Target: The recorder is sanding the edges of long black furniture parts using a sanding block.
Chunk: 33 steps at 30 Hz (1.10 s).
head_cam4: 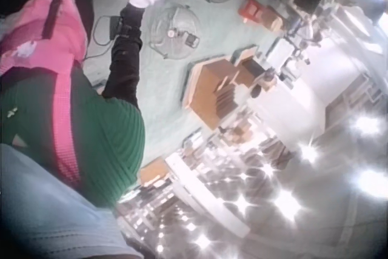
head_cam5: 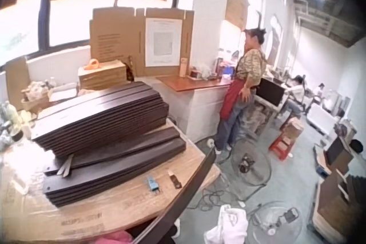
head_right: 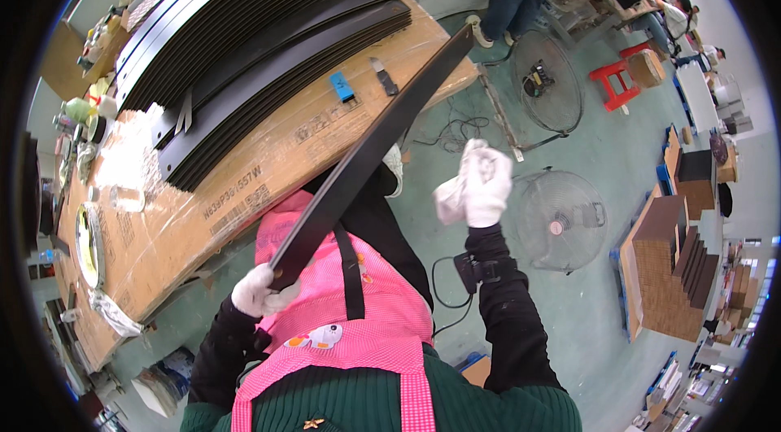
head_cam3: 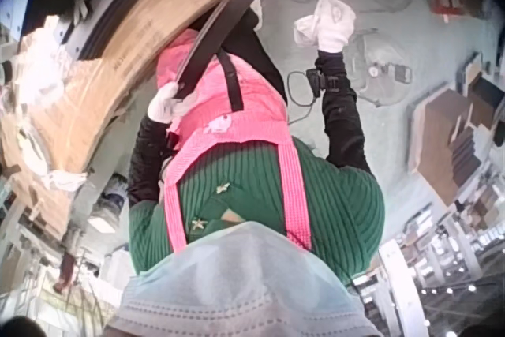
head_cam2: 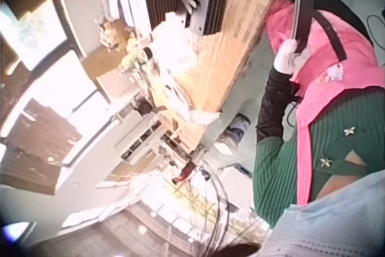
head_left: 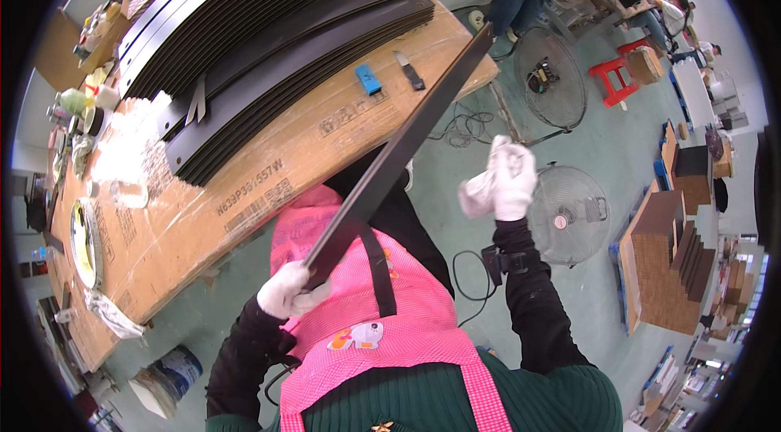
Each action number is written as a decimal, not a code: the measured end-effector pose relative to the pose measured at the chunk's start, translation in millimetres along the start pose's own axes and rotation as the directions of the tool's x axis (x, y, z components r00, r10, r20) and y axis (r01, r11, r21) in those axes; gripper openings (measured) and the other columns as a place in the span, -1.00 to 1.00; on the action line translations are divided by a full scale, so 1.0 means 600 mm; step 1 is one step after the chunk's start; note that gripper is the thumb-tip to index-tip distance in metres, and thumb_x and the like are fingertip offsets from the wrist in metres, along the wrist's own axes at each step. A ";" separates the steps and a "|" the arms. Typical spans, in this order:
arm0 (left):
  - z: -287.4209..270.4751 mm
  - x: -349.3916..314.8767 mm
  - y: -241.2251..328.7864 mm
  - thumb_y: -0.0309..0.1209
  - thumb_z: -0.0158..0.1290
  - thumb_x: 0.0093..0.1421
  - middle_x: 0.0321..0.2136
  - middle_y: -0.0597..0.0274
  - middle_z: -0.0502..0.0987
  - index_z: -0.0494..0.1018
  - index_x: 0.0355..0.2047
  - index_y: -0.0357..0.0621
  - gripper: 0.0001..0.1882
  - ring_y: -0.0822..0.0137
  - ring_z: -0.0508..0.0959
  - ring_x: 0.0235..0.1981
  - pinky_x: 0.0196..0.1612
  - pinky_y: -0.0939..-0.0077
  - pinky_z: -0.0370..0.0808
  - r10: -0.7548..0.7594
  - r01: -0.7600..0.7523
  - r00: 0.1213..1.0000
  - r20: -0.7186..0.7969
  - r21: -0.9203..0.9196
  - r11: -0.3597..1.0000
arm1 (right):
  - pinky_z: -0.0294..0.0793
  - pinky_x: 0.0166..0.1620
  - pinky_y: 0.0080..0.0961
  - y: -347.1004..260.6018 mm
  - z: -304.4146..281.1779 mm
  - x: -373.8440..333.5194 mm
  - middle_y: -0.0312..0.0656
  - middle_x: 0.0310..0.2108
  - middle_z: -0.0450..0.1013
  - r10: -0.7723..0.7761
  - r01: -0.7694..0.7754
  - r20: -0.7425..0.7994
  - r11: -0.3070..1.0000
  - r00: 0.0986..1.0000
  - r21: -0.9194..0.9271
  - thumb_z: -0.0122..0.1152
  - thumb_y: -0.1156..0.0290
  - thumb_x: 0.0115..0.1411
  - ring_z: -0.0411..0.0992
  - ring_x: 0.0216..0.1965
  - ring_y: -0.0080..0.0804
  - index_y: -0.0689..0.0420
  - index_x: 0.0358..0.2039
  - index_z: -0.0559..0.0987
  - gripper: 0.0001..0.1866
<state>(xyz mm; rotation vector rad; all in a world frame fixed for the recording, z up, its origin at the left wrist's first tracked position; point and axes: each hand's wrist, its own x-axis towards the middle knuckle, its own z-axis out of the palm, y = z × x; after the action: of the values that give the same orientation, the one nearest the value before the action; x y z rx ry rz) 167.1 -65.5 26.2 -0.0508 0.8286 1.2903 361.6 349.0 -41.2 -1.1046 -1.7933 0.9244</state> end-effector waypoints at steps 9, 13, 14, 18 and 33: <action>0.014 0.079 -0.010 0.39 -0.08 0.28 -0.28 -0.04 0.50 0.41 0.08 0.02 -0.27 0.38 0.33 -0.53 -0.66 0.68 0.17 -0.021 0.322 0.902 0.431 -0.640 0.697 | 0.54 0.04 -0.25 -0.345 0.056 -0.158 -0.17 -0.03 0.49 -0.602 0.339 0.570 0.793 0.559 0.506 0.44 0.50 -0.04 0.49 -0.02 -0.12 0.05 -0.14 0.64 -0.63; 0.162 0.074 0.025 0.06 -0.12 0.46 -0.07 0.04 0.56 0.40 0.11 -0.10 -0.49 0.16 0.60 -0.27 -0.47 0.42 0.59 0.071 -0.402 0.863 -0.500 -0.597 0.694 | 0.50 -0.01 -0.18 -0.346 0.114 -0.225 -0.17 -0.09 0.52 -0.590 0.488 0.705 0.784 0.395 0.383 0.38 0.34 0.04 0.44 -0.05 -0.10 0.00 -0.26 0.63 -0.78; 0.135 0.060 0.012 0.05 -0.13 0.47 -0.04 0.04 0.57 0.40 0.14 -0.08 -0.49 0.12 0.62 -0.27 -0.50 0.44 0.55 0.134 -0.318 0.905 -0.404 -0.431 0.845 | 0.50 -0.01 -0.18 -0.345 0.120 -0.201 -0.17 -0.09 0.52 -0.598 0.508 0.693 0.776 0.403 0.374 0.38 0.34 0.04 0.44 -0.05 -0.10 0.00 -0.26 0.63 -0.78; 0.051 -0.004 -0.017 0.24 -0.23 0.42 -0.14 -0.05 0.62 0.34 0.28 0.14 -0.36 0.07 0.46 -0.64 -0.74 0.46 0.14 -0.110 0.023 0.991 -0.072 -0.727 0.686 | 0.49 -0.10 -0.16 -0.270 0.159 -0.052 -0.16 -0.23 0.47 -0.572 0.674 0.608 0.735 0.550 0.082 0.33 0.32 0.05 0.41 -0.15 -0.07 -0.02 -0.31 0.64 -0.84; 0.022 -0.018 -0.017 0.16 -0.17 0.36 -0.39 -0.22 0.40 0.25 0.30 -0.18 -0.26 0.38 0.18 -0.66 -0.65 0.59 0.07 -0.075 -0.042 0.990 -0.115 -0.773 0.633 | 0.51 0.14 -0.11 0.055 0.282 0.482 0.04 0.00 0.55 0.171 -0.096 0.066 0.789 0.983 -0.606 0.11 0.02 0.33 0.53 0.06 0.08 -0.06 -0.06 0.68 -0.64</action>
<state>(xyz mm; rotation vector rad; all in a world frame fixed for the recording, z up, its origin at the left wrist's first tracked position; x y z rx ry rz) 182.1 -71.8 37.5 -0.8564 0.3150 1.5602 138.2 599.9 -62.5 -1.6173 -2.2083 0.4966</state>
